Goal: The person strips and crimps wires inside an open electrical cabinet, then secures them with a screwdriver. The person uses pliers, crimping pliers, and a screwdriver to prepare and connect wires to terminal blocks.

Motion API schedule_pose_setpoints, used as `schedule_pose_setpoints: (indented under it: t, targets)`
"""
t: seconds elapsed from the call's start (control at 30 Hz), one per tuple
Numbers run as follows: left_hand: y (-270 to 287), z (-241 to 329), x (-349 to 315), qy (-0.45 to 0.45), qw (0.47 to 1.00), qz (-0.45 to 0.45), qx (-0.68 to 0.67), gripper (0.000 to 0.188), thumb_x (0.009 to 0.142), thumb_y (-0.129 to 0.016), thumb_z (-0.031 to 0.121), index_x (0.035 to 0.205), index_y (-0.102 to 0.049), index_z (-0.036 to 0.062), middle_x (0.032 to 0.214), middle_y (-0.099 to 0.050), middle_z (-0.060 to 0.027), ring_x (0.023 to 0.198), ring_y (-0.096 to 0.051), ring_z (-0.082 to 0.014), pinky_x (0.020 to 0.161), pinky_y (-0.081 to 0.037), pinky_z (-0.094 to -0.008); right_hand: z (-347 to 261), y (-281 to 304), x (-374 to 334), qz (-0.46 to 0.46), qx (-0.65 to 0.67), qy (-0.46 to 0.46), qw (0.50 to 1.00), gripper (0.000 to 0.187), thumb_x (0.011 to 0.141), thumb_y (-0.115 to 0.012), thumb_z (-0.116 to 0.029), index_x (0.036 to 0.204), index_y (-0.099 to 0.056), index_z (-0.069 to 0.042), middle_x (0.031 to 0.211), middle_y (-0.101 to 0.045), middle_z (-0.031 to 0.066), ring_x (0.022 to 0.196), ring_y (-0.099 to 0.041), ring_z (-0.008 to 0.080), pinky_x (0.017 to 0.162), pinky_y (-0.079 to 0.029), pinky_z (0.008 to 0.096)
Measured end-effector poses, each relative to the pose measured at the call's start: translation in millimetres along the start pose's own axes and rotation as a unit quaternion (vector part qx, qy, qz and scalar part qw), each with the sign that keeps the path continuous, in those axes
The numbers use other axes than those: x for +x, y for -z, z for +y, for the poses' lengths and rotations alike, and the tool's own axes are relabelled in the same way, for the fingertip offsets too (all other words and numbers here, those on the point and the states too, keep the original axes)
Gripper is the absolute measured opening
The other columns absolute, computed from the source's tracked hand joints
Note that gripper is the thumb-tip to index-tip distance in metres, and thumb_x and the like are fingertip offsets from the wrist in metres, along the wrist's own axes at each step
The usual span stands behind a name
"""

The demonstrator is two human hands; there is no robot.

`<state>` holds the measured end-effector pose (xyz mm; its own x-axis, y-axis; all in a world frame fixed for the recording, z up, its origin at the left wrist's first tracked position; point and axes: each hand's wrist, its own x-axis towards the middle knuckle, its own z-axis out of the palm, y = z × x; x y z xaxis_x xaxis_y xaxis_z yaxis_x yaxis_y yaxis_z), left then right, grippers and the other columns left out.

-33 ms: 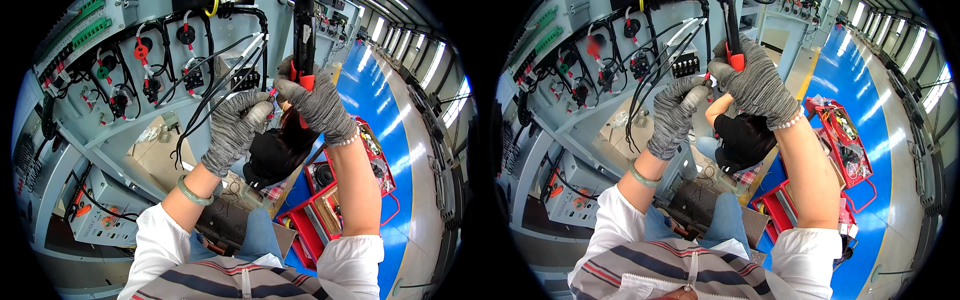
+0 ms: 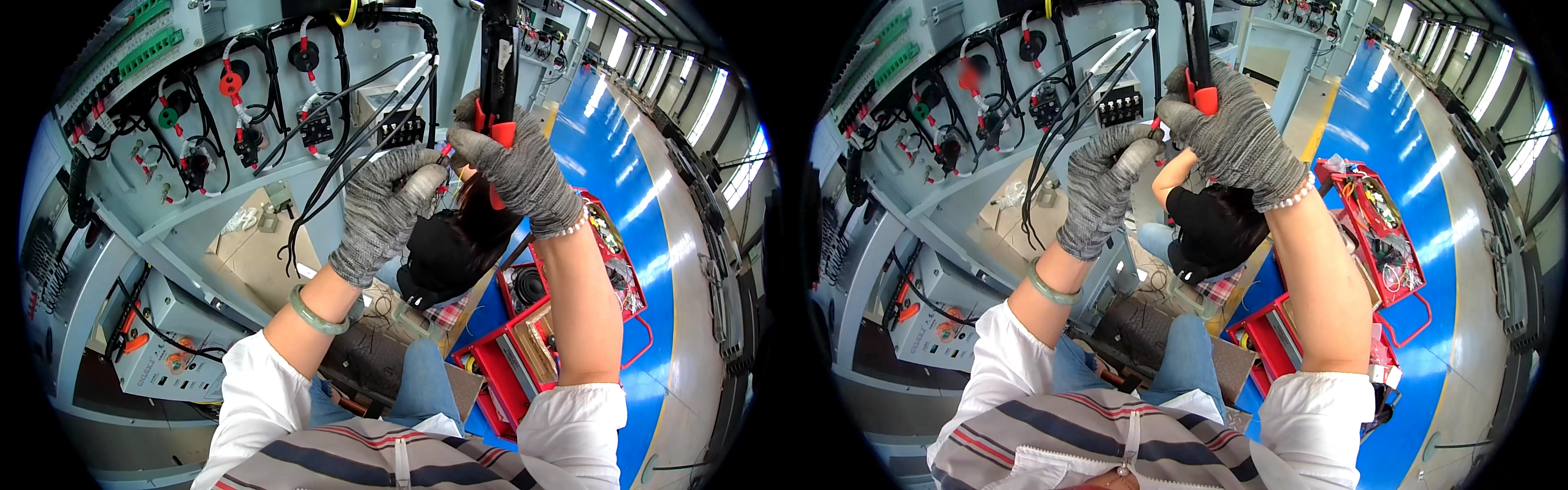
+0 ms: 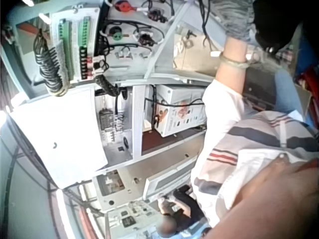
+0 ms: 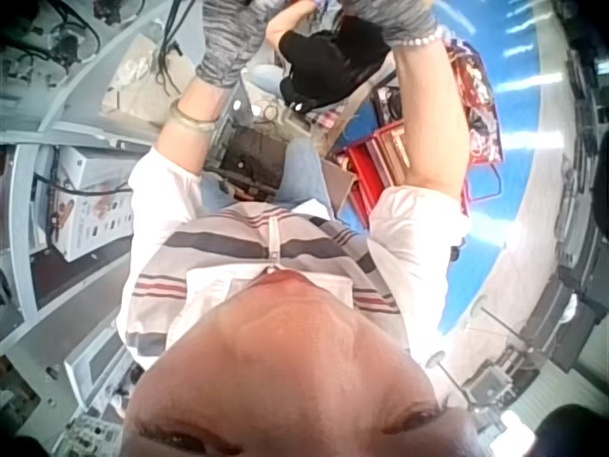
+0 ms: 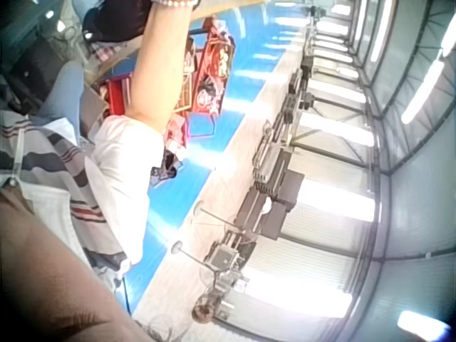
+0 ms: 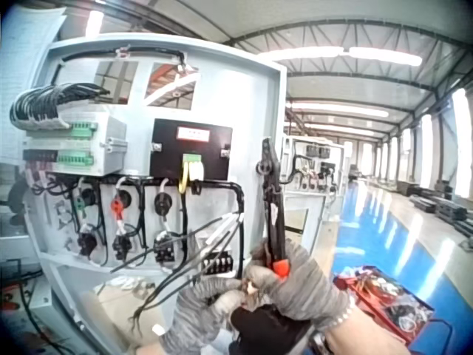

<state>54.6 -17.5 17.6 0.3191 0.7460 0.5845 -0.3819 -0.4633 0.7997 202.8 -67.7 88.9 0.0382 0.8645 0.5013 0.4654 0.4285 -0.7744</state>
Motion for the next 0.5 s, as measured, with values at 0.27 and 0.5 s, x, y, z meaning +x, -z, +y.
schedule_pose_setpoints:
  t: [0.27,0.5]
  targets:
    - [-0.9,4.8,0.8,0.015,0.999,-0.002,0.032,0.016,0.08,-0.063,0.014,0.092,-0.066,0.0041,0.076,-0.063,-0.0021,0.067,-0.056,-0.006,0.06,-0.046,-0.02,-10.4,2.9,-0.5,-0.017,-0.089,0.063,0.994,0.024,0.075,-0.064,-0.011,0.094,-0.054,-0.001,0.079,-0.059,0.0096,0.075,-0.057,0.017,0.07,-0.047,0.0308]
    - [-0.8,7.8,0.0,0.047,0.998,-0.021,0.038,0.018,0.079,-0.063,0.013,0.094,-0.066,0.0038,0.081,-0.064,-0.0026,0.073,-0.057,-0.008,0.068,-0.045,-0.0225,-6.5,7.8,2.4,-0.034,-0.149,0.122,0.981,0.023,0.075,-0.064,-0.012,0.093,-0.054,-0.002,0.08,-0.058,0.0138,0.077,-0.058,0.0245,0.072,-0.047,0.0349]
